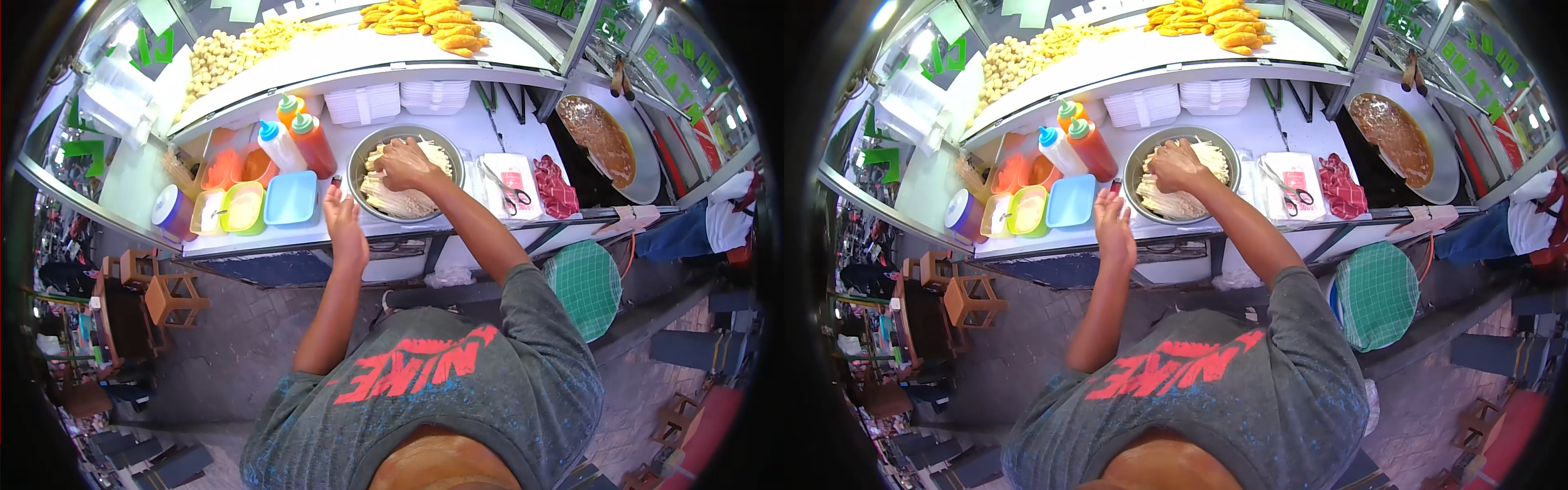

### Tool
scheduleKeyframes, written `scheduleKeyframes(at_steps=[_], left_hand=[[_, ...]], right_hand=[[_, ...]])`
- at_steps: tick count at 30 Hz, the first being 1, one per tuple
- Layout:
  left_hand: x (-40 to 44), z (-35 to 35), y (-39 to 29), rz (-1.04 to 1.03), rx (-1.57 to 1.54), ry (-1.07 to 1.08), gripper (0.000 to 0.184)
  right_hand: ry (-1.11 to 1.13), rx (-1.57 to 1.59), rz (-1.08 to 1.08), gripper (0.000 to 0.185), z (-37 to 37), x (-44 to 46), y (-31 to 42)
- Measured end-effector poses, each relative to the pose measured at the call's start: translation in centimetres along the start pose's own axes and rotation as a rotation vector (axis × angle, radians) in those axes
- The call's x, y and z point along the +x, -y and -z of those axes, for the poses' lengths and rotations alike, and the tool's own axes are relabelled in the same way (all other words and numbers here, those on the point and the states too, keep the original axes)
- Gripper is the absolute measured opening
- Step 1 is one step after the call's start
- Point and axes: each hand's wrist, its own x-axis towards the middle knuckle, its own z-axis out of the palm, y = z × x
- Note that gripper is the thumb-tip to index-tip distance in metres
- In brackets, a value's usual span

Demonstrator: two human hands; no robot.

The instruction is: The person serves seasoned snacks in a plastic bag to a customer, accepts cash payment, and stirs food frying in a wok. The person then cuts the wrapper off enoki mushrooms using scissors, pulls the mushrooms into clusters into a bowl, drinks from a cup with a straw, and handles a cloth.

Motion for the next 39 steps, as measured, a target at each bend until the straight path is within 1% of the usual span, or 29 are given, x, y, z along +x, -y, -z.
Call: scheduleKeyframes(at_steps=[1, 3, 4, 5, 6, 7, 8, 9, 10, 11, 12, 13, 14, 16, 17, 18, 19, 22, 24, 25, 26, 27, 28, 29, 30, 32, 33, 36, 39], left_hand=[[0.0, 0.5, -0.2, -0.021, 0.079, -0.055, 0.050], [1.7, 3.3, 2.5, -0.044, 0.369, -0.032, 0.048], [2.7, 3.8, 3.3, -0.068, 0.505, -0.021, 0.047], [2.7, 3.6, 3.0, -0.055, 0.557, 0.021, 0.050], [4.5, 5.5, 5.6, -0.015, 0.578, 0.117, 0.055], [3.9, 4.6, 4.8, 0.115, 0.585, 0.156, 0.057], [3.6, 3.9, 4.0, 0.259, 0.544, 0.257, 0.058], [4.2, 4.0, 5.6, 0.192, 0.484, 0.319, 0.054], [3.0, 2.1, 3.9, 0.162, 0.502, 0.284, 0.048], [2.9, 1.4, 3.7, 0.192, 0.377, 0.265, 0.051], [3.2, 1.4, 3.7, 0.282, 0.308, 0.248, 0.054], [3.0, 1.0, 3.4, 0.219, 0.334, 0.263, 0.056], [3.3, 1.1, 3.7, 0.245, 0.327, 0.242, 0.055], [2.8, 1.3, 3.4, 0.254, 0.318, 0.244, 0.055], [2.5, 1.2, 3.0, 0.231, 0.318, 0.257, 0.054], [2.1, 1.2, 2.5, 0.206, 0.317, 0.270, 0.054], [1.8, 1.1, 1.8, 0.184, 0.316, 0.278, 0.054], [0.6, 0.2, -1.6, 0.084, 0.215, 0.310, 0.052], [-1.4, -1.3, -5.8, 0.016, 0.112, 0.239, 0.051], [-1.1, -1.2, -7.6, -0.066, 0.055, 0.264, 0.046], [-1.4, -0.5, -7.5, -0.062, 0.045, 0.352, 0.041], [-1.1, 0.5, -6.4, -0.093, 0.154, 0.332, 0.034], [-0.6, 1.7, -5.0, -0.137, 0.257, 0.314, 0.027], [-0.7, 2.8, -3.9, -0.093, 0.257, 0.288, 0.018], [-0.7, 4.4, -2.4, -0.042, 0.245, 0.279, 0.016], [-1.6, 6.5, -0.9, 0.015, 0.301, 0.296, 0.015], [-2.1, 7.3, -0.2, 0.039, 0.321, 0.310, 0.016], [-2.9, 8.5, 1.3, 0.099, 0.367, 0.331, 0.020], [-2.9, 8.4, 2.9, 0.145, 0.392, 0.337, 0.025]], right_hand=[[-0.016, 0.020, 0.027, 0.033, 0.4, -0.8, -0.3], [-0.444, 0.197, 0.049, 0.037, -0.8, -2.8, -1.9], [-0.477, 0.211, -0.030, 0.039, -0.6, -4.3, -3.1], [-0.513, 0.220, -0.101, 0.041, -0.2, -6.5, -4.1], [-0.452, 0.236, -0.172, 0.038, 0.4, -9.6, -4.4], [-0.356, 0.220, -0.322, 0.042, -0.3, -11.7, -4.6], [-0.344, 0.242, -0.343, 0.048, -3.6, -13.4, -6.2], [-0.198, 0.233, -0.457, 0.054, -2.7, -15.2, -4.7], [-0.120, 0.408, -0.455, 0.051, -3.1, -15.9, -4.5], [-0.233, 0.542, -0.337, 0.051, -6.0, -15.6, -5.4], [-0.496, 0.597, -0.136, 0.047, -7.2, -15.2, -4.8], [-0.390, 0.593, -0.230, 0.041, -9.0, -14.4, -5.3], [-0.531, 0.542, -0.157, 0.031, -8.9, -13.8, -4.8], [-0.531, 0.578, -0.173, 0.024, -8.1, -13.8, -4.2], [-0.550, 0.531, -0.169, 0.023, -7.8, -14.1, -4.0], [-0.571, 0.484, -0.162, 0.022, -7.1, -14.4, -3.8], [-0.622, 0.521, -0.133, 0.021, -6.1, -14.7, -3.5], [-0.697, 0.407, -0.088, 0.023, -0.8, -15.5, -3.5], [-0.581, 0.442, -0.142, 0.030, 1.3, -14.9, -5.9], [-0.685, 0.376, -0.020, 0.029, 4.1, -14.6, -5.9], [-0.668, 0.473, -0.083, 0.028, 8.2, -15.4, -5.2], [-0.643, 0.546, -0.144, 0.025, 10.2, -15.9, -5.1], [-0.673, 0.596, -0.148, 0.025, 9.3, -15.8, -6.8], [-0.671, 0.717, -0.144, 0.025, 8.7, -16.1, -8.4], [-0.669, 0.833, -0.121, 0.024, 8.2, -16.6, -9.7], [-0.662, 0.799, -0.208, 0.023, 8.3, -18.9, -11.1], [-0.697, 0.793, -0.256, 0.025, 7.9, -20.0, -11.7], [-0.640, 0.542, -0.457, 0.027, 7.5, -23.3, -13.2], [-0.585, 0.435, -0.562, 0.029, 6.1, -24.2, -14.6]])
